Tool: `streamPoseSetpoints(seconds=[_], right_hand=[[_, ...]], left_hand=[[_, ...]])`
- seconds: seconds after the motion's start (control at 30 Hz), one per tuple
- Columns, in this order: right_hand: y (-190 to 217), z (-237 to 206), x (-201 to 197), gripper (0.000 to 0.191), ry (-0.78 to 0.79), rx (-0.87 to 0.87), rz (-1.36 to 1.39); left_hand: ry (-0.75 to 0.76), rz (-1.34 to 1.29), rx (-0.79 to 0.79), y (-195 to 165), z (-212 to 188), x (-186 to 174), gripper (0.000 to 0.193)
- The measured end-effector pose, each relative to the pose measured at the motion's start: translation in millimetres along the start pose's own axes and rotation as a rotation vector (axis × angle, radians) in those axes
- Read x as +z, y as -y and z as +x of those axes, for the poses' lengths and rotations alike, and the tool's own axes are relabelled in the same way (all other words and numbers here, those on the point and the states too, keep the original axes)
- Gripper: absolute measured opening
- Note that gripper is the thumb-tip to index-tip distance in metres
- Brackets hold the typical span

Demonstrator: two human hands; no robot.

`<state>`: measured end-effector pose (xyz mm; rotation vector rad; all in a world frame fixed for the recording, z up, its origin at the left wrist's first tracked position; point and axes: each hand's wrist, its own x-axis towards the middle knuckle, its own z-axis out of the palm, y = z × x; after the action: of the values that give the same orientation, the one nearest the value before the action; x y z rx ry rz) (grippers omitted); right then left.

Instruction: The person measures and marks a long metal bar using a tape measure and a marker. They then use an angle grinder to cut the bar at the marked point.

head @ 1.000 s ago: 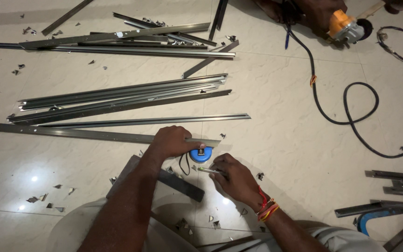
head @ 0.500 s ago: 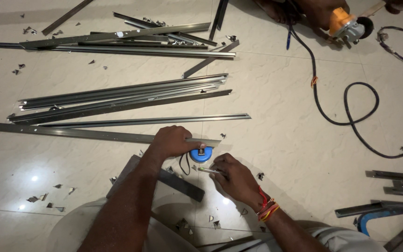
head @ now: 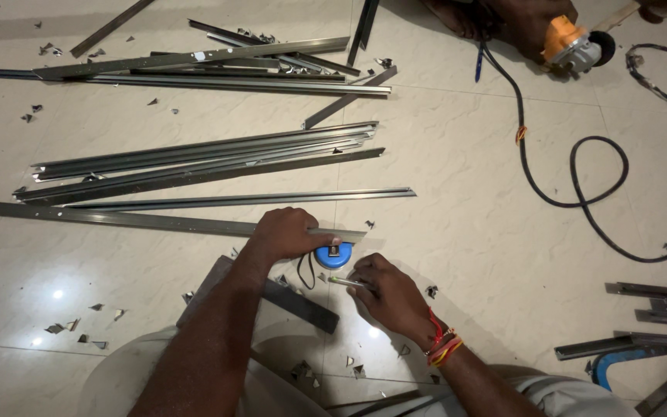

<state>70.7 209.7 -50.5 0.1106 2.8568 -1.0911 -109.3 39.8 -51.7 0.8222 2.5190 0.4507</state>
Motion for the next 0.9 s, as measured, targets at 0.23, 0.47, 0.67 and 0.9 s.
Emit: streamPoseSetpoints(seconds=[0.23,0.47,0.67,0.9], right_hand=[[-2.1,0.4,1.0,0.033,0.003,-0.004,0.0],[-0.9,0.2,0.3,0.032,0.015,0.002,0.011],[-1.1,0.5,0.7,0.032,0.017,0.006,0.006],[-2.6,1.1,-0.5,0.032,0.013,0.006,0.0]], left_hand=[[0.009,0.014,-0.003,-0.6,0.3,-0.3,0.074],[0.029,0.002,-0.025,-1.4,-0.7,-1.2,0.073],[0.044,0.011,-0.043,-1.2,-0.2,-1.0,0.073],[0.031,0.005,-0.026,-1.7,1.2,-1.7,0.073]])
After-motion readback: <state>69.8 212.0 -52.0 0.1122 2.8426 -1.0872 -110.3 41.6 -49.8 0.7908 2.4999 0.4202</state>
